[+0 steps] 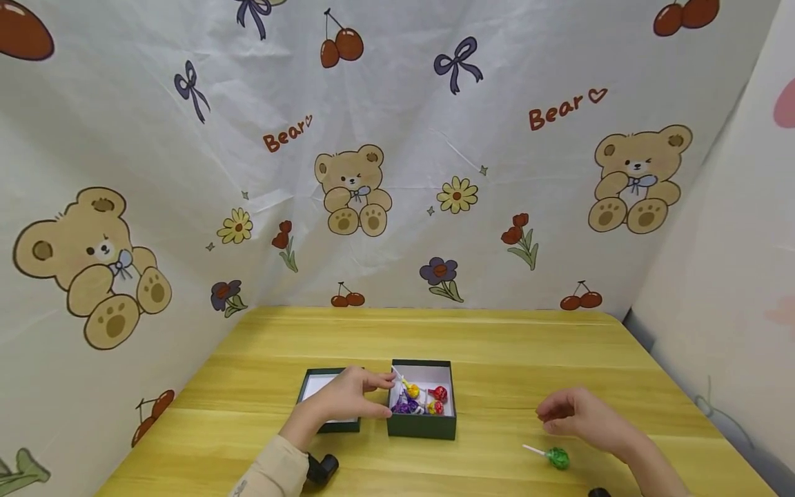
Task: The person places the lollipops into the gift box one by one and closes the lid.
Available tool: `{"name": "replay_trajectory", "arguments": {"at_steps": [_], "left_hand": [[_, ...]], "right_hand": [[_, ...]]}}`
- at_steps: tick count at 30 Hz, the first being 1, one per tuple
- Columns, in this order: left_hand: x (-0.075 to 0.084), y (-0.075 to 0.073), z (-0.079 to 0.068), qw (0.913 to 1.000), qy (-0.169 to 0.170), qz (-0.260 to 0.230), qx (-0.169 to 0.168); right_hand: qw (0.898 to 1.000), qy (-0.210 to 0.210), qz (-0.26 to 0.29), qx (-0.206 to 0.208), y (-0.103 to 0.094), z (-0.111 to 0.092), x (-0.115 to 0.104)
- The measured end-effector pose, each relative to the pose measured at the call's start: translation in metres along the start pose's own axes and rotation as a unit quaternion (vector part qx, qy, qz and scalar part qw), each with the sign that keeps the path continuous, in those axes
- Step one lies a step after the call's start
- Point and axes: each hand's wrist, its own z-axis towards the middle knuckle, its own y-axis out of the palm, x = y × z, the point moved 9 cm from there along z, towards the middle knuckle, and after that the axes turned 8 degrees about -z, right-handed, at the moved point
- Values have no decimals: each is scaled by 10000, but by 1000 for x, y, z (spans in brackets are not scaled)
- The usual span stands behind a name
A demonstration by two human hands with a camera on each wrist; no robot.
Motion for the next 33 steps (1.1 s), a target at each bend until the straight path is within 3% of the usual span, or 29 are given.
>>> {"name": "replay_trajectory", "arguments": {"at_steps": [7, 11, 16, 22, 33], "left_hand": [[-1, -2, 1, 10000, -28, -5, 15], [-1, -2, 1, 10000, -31, -27, 1], [-1, -1, 1, 10000, -37, -78, 0], [-3, 0, 1, 10000, 4, -58, 5], [0, -2, 1, 10000, 17, 34, 46]], "right_hand": [[9996, -242, -77, -123, 4, -13, 24], [9998, -110, -134, -53, 7, -17, 30], [9999, -39, -91, -130, 12, -18, 28], [9990, -278, -7, -354, 22, -16, 23], [9994, -178, -85, -276, 19, -20, 28]]}}
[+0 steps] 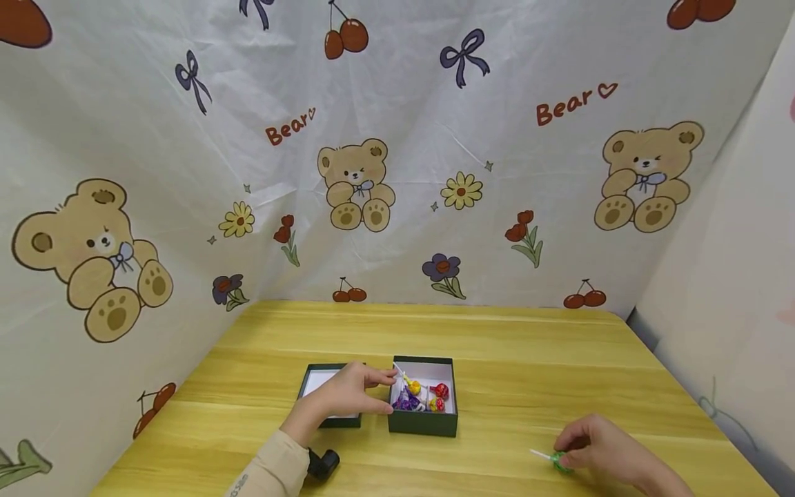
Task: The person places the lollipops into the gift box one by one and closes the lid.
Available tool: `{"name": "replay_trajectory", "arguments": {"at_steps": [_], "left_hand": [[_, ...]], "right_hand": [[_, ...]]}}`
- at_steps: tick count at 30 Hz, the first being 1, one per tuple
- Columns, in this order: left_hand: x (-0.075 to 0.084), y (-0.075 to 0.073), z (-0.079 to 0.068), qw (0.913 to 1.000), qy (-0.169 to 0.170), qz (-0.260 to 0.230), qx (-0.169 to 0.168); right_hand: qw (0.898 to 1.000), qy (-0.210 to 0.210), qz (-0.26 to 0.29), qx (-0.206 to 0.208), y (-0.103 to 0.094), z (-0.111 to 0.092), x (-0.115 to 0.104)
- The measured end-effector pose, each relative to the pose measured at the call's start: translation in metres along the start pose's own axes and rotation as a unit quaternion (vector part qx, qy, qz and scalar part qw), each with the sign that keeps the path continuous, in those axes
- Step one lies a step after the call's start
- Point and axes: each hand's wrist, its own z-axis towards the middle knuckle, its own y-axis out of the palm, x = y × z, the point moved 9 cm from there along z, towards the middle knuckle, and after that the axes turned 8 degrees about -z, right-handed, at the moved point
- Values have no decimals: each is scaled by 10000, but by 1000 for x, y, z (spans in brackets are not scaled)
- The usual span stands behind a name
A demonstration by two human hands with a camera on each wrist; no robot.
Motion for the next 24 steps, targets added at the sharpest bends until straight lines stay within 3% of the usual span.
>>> {"name": "replay_trajectory", "arguments": {"at_steps": [14, 21, 24], "left_hand": [[-1, 0, 1, 10000, 24, 55, 12], [-1, 1, -1, 9998, 5, 184, 12], [-1, 0, -2, 9998, 7, 208, 31]], "right_hand": [[9983, -297, -467, 199, 0, 0, -8], [9997, 23, -209, 99, 0, -2, -6], [9994, -21, -285, 174, -1, 0, -13]]}}
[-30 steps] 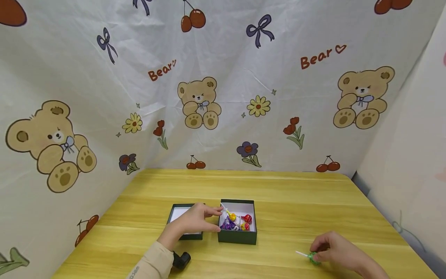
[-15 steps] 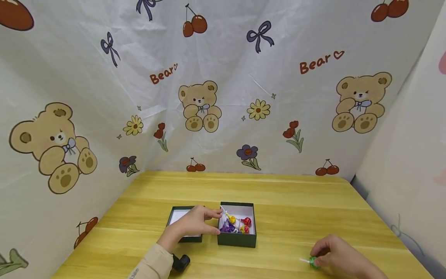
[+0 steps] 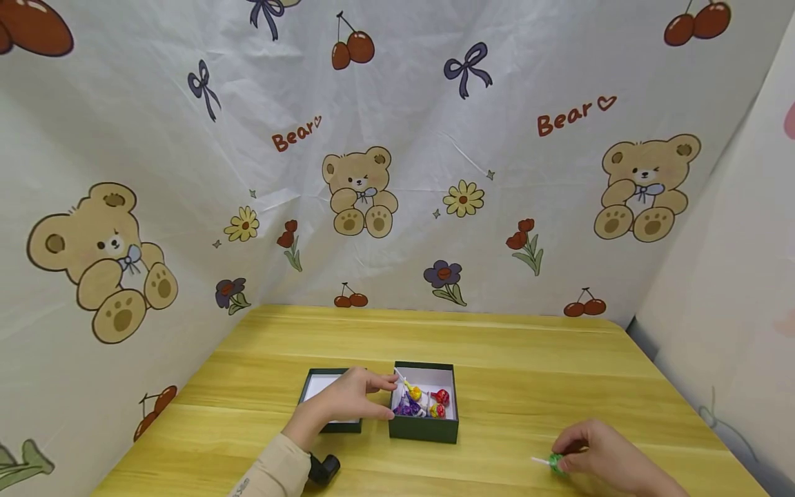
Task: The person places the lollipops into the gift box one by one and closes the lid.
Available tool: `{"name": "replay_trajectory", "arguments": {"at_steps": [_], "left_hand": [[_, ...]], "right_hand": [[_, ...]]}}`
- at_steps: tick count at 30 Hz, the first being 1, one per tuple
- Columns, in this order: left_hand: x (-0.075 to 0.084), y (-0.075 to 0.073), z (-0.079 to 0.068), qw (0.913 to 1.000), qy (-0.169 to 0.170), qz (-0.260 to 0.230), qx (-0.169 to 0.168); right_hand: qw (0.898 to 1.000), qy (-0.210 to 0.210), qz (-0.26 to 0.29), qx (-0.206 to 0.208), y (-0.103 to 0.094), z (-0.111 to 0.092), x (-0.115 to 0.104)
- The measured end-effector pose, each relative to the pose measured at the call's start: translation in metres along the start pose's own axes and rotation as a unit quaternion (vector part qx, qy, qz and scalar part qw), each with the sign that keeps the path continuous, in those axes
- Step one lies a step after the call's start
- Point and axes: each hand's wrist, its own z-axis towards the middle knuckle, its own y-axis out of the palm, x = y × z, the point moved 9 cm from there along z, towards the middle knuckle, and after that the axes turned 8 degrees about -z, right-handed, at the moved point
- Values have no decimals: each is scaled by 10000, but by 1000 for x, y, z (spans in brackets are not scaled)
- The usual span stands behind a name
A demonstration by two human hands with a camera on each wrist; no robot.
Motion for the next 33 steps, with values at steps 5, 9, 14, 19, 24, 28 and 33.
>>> {"name": "replay_trajectory", "arguments": {"at_steps": [5, 9, 14, 19, 24, 28, 33], "left_hand": [[0, -1, 1, 10000, 8, -44, 0], [-1, -2, 1, 10000, -8, -90, 1], [-1, -2, 1, 10000, 9, -52, 8], [-1, -1, 0, 10000, -5, 4, 19], [-2, 0, -1, 10000, -17, 63, 12], [-3, -1, 0, 10000, 14, 94, 18], [-2, -1, 1, 10000, 32, 74, 12]], "right_hand": [[9999, 1, -100, 128, -5, 8, -12], [9998, -4, -94, 165, -7, 18, -21], [9998, 21, -122, 141, -6, 32, -32], [9997, 34, -181, 141, -4, 48, -43], [9988, 87, -365, 306, -3, 65, -53], [9981, 41, -426, 441, -6, 78, -62], [9964, 24, -622, 571, -10, 92, -71]]}}
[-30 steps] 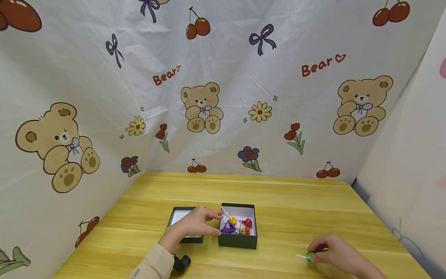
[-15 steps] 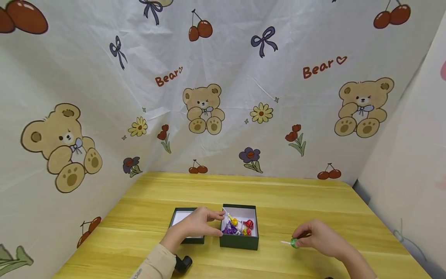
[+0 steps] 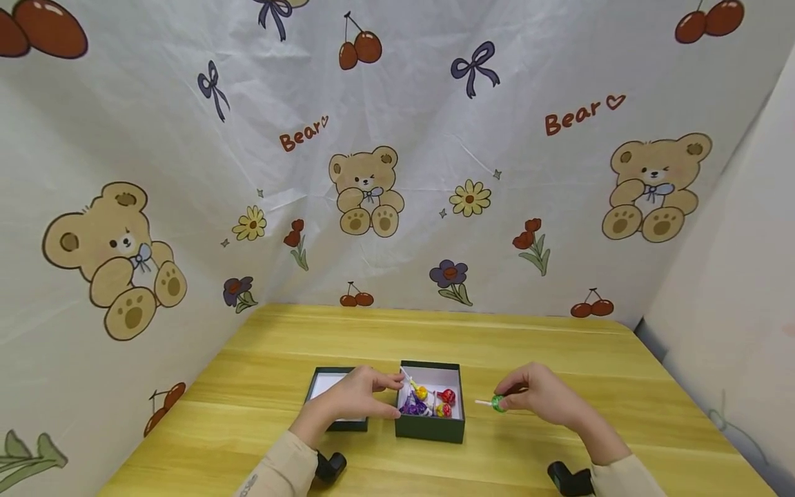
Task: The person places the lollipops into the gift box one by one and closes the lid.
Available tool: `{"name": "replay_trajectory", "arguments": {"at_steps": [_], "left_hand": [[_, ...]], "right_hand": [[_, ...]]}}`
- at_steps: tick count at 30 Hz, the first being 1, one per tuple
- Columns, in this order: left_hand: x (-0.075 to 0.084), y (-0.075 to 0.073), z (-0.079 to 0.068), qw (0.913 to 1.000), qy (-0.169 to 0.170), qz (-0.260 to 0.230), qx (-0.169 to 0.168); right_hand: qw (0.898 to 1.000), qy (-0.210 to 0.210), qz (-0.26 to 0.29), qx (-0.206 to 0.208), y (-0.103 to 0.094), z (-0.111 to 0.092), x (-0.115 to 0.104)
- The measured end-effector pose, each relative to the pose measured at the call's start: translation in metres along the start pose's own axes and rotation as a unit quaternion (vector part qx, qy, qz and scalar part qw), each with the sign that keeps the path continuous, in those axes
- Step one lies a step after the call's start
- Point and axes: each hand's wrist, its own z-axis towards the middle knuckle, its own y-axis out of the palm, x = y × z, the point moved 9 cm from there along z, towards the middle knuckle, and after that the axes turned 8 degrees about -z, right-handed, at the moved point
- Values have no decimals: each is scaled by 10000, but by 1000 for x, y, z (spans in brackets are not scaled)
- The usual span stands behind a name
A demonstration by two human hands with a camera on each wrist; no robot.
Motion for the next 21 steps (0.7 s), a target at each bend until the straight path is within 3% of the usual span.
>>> {"name": "replay_trajectory", "arguments": {"at_steps": [6, 21], "left_hand": [[2, -1, 0, 10000, 33, -3, 31], [5, -1, 1, 9998, 94, 162, 6]], "right_hand": [[9994, -22, -302, 149, -3, 19, -10], [9987, -189, -472, 81, 5, 56, -26]]}}
